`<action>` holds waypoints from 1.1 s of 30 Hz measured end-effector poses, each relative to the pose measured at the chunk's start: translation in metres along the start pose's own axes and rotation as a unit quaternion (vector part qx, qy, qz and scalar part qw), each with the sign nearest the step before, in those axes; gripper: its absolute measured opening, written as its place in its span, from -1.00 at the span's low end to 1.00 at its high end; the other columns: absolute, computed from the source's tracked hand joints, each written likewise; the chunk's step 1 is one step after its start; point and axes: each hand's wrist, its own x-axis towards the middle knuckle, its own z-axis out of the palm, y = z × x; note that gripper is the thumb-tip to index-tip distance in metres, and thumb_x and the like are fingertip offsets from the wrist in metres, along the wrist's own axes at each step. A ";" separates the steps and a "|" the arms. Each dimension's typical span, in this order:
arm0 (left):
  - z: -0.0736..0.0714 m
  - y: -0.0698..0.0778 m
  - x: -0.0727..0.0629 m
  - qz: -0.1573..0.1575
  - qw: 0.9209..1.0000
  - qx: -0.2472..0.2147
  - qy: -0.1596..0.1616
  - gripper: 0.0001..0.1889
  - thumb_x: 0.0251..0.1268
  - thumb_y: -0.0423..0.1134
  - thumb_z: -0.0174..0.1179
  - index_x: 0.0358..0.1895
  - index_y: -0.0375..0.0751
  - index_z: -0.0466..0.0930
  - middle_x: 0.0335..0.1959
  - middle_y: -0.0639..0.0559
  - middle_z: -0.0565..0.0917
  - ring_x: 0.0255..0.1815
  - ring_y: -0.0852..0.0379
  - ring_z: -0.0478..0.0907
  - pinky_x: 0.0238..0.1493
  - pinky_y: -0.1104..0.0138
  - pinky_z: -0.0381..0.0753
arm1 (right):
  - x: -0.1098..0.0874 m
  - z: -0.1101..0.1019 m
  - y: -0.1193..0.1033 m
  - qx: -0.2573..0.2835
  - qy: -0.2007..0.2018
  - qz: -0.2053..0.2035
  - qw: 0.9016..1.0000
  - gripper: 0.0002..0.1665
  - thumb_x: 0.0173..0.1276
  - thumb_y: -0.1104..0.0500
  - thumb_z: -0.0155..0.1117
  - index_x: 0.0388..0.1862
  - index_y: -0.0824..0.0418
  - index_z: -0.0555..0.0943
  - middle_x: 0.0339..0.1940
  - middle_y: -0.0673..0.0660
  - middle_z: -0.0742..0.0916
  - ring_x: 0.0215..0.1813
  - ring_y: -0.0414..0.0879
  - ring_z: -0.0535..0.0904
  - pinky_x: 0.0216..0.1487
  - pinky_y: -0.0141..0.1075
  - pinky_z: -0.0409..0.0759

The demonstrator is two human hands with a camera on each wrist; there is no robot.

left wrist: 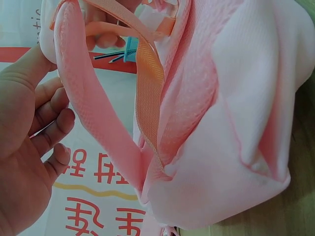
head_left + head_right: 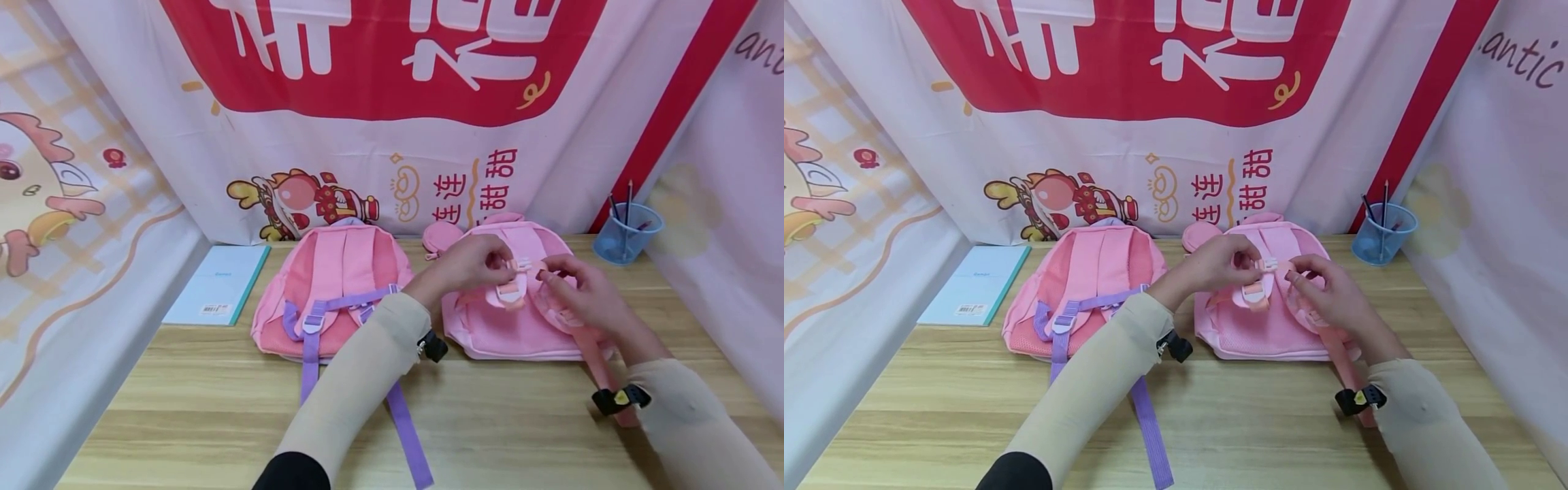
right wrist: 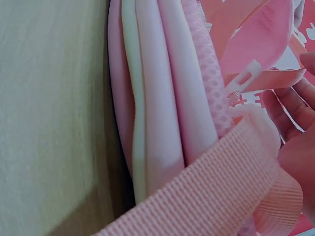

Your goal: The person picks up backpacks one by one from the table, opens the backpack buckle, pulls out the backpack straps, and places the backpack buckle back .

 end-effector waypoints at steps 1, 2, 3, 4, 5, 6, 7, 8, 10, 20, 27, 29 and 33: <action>0.000 0.000 0.000 0.000 1.000 0.001 0.001 -0.87 0.42 -0.14 0.47 -0.18 -0.05 0.73 -0.35 0.14 0.67 -0.31 0.27 0.53 -0.23 0.51 0.51 | 0.000 0.000 0.000 0.003 0.004 0.001 1.000 -0.40 0.71 -0.15 0.15 0.53 0.14 0.49 0.30 0.17 0.62 0.20 -0.01 0.41 -0.04 -0.52 0.58; 0.000 0.000 0.000 0.000 1.000 0.002 0.001 -0.87 0.43 -0.13 0.47 -0.18 -0.05 0.73 -0.35 0.14 0.67 -0.31 0.27 0.53 -0.23 0.51 0.51 | 0.000 -0.001 -0.001 0.007 0.008 0.002 1.000 -0.40 0.71 -0.15 0.15 0.53 0.14 0.49 0.30 0.16 0.61 0.19 -0.02 0.41 -0.04 -0.53 0.58; 0.000 0.000 0.000 -0.001 1.000 0.001 0.001 -0.87 0.43 -0.13 0.47 -0.17 -0.05 0.73 -0.35 0.14 0.67 -0.31 0.27 0.53 -0.23 0.51 0.51 | 0.000 -0.002 -0.002 0.008 0.014 0.000 1.000 -0.39 0.71 -0.15 0.15 0.53 0.14 0.49 0.29 0.15 0.61 0.18 -0.02 0.41 -0.04 -0.53 0.58; 0.000 0.000 0.000 -0.002 1.000 0.000 0.002 -0.87 0.43 -0.13 0.47 -0.17 -0.05 0.73 -0.34 0.13 0.67 -0.31 0.27 0.53 -0.22 0.51 0.51 | 0.000 -0.002 -0.003 0.013 0.018 0.000 1.000 -0.39 0.71 -0.16 0.15 0.54 0.14 0.49 0.29 0.14 0.61 0.17 -0.03 0.41 -0.03 -0.53 0.58; 0.001 0.001 0.000 -0.003 1.000 -0.002 0.004 -0.86 0.43 -0.13 0.47 -0.16 -0.06 0.73 -0.34 0.13 0.68 -0.30 0.26 0.54 -0.22 0.50 0.52 | 0.000 -0.003 -0.005 0.017 0.021 0.000 1.000 -0.38 0.71 -0.16 0.15 0.54 0.14 0.49 0.27 0.13 0.60 0.16 -0.03 0.42 -0.04 -0.52 0.58; 0.001 0.000 0.000 -0.004 1.000 -0.003 0.004 -0.86 0.43 -0.12 0.47 -0.15 -0.05 0.73 -0.33 0.13 0.68 -0.30 0.26 0.54 -0.22 0.50 0.52 | 0.000 -0.004 -0.006 0.018 0.024 -0.001 1.000 -0.38 0.71 -0.16 0.16 0.54 0.15 0.49 0.25 0.12 0.60 0.14 -0.03 0.42 -0.05 -0.51 0.58; 0.001 0.000 0.000 -0.005 1.000 -0.005 0.004 -0.86 0.44 -0.12 0.47 -0.15 -0.05 0.73 -0.33 0.14 0.68 -0.29 0.26 0.54 -0.21 0.50 0.53 | 0.000 -0.006 -0.007 0.019 0.025 -0.001 0.999 -0.38 0.70 -0.16 0.17 0.54 0.14 0.49 0.23 0.11 0.60 0.13 -0.03 0.42 -0.06 -0.50 0.58; 0.001 0.000 0.001 -0.006 1.000 -0.008 0.005 -0.86 0.44 -0.12 0.47 -0.14 -0.05 0.73 -0.32 0.14 0.68 -0.29 0.26 0.54 -0.20 0.50 0.53 | 0.000 -0.007 -0.008 0.019 0.026 0.000 0.999 -0.39 0.70 -0.16 0.18 0.53 0.14 0.50 0.21 0.10 0.60 0.12 -0.03 0.43 -0.07 -0.48 0.59; 0.002 0.000 0.001 -0.006 1.000 -0.015 0.007 -0.86 0.44 -0.12 0.47 -0.14 -0.06 0.74 -0.32 0.13 0.69 -0.28 0.25 0.55 -0.20 0.49 0.54 | -0.001 -0.010 -0.010 0.015 0.021 0.004 1.000 -0.38 0.69 -0.16 0.19 0.54 0.13 0.49 0.22 0.11 0.59 0.11 -0.02 0.42 -0.09 -0.46 0.61; 0.003 -0.001 0.001 -0.010 1.000 -0.022 -0.001 -0.84 0.46 -0.09 0.46 -0.09 -0.05 0.75 -0.30 0.14 0.69 -0.28 0.26 0.54 -0.20 0.49 0.54 | 0.001 -0.016 -0.011 0.001 -0.010 0.052 0.999 -0.36 0.70 -0.24 0.14 0.46 0.18 0.55 0.26 0.27 0.62 0.12 0.03 0.42 -0.11 -0.40 0.66; 0.004 -0.002 0.000 -0.006 1.000 -0.019 -0.002 -0.80 0.48 -0.07 0.44 -0.02 -0.06 0.75 -0.27 0.14 0.69 -0.26 0.25 0.55 -0.18 0.48 0.55 | 0.005 -0.012 -0.013 0.052 -0.017 0.104 0.993 -0.38 0.68 -0.25 0.16 0.42 0.15 0.56 0.05 0.17 0.63 0.01 0.02 0.51 -0.13 -0.35 0.70; 0.003 -0.002 0.000 -0.009 1.000 -0.020 -0.002 -0.79 0.48 -0.06 0.44 0.00 -0.06 0.75 -0.26 0.14 0.69 -0.26 0.24 0.55 -0.18 0.47 0.56 | 0.006 -0.011 -0.014 0.072 -0.019 0.114 0.991 -0.39 0.69 -0.24 0.15 0.43 0.13 0.56 -0.08 0.10 0.63 -0.05 -0.02 0.52 -0.16 -0.34 0.68; 0.003 -0.002 0.000 -0.017 1.000 -0.020 -0.005 -0.75 0.50 -0.05 0.42 0.06 -0.05 0.73 -0.23 0.16 0.68 -0.23 0.24 0.55 -0.16 0.47 0.56 | 0.008 -0.009 -0.015 0.133 -0.020 0.135 0.982 -0.44 0.69 -0.22 0.15 0.40 0.09 0.57 -0.30 -0.04 0.60 -0.18 -0.08 0.53 -0.16 -0.33 0.69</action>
